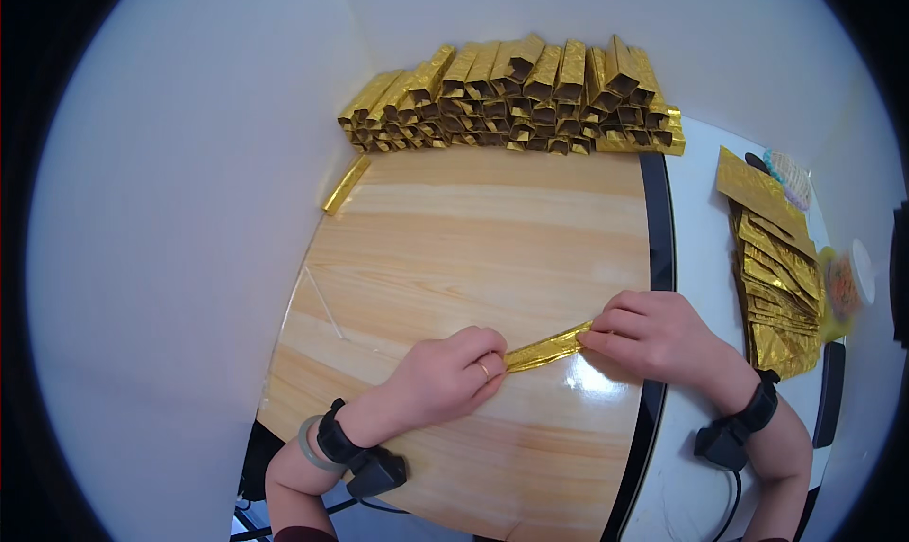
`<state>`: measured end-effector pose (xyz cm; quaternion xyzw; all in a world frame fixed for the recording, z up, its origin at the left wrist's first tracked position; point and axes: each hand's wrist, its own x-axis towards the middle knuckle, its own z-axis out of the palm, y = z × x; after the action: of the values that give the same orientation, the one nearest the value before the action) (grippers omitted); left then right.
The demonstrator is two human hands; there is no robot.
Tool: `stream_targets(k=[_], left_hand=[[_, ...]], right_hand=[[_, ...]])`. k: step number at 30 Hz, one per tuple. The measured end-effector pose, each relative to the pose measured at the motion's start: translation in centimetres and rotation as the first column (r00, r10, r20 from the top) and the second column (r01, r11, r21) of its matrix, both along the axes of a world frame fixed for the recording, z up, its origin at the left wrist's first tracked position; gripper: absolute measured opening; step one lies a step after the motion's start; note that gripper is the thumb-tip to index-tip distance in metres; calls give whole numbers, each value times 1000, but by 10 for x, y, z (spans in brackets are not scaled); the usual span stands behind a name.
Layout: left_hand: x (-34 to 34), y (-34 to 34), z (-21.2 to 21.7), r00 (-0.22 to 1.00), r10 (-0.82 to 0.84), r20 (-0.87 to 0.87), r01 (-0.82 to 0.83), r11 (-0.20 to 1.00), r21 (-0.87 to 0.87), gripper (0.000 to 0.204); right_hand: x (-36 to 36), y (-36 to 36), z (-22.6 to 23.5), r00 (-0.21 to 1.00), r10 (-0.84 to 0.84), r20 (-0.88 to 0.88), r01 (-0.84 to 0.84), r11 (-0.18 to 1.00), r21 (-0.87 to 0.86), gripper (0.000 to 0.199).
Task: Folding gold-colored paper into decorative shapes.
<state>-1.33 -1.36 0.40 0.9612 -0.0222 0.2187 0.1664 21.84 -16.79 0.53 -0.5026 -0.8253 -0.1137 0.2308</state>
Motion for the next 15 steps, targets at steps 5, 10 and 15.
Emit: stream_targets(k=[5, 10, 15], left_hand=[[2, 1, 10, 984, -97, -151, 85, 993, -81, 18], [6, 5, 1, 984, -92, -150, 76, 991, -114, 27], [9, 3, 5, 953, -16, -304, 1, 999, -47, 47]], right_hand=[[-1, -3, -4, 996, 0, 86, 1, 1000, -16, 21], [-3, -7, -4, 990, -28, 139, 35, 998, -47, 31], [-6, -4, -3, 991, -9, 134, 16, 999, -52, 26]])
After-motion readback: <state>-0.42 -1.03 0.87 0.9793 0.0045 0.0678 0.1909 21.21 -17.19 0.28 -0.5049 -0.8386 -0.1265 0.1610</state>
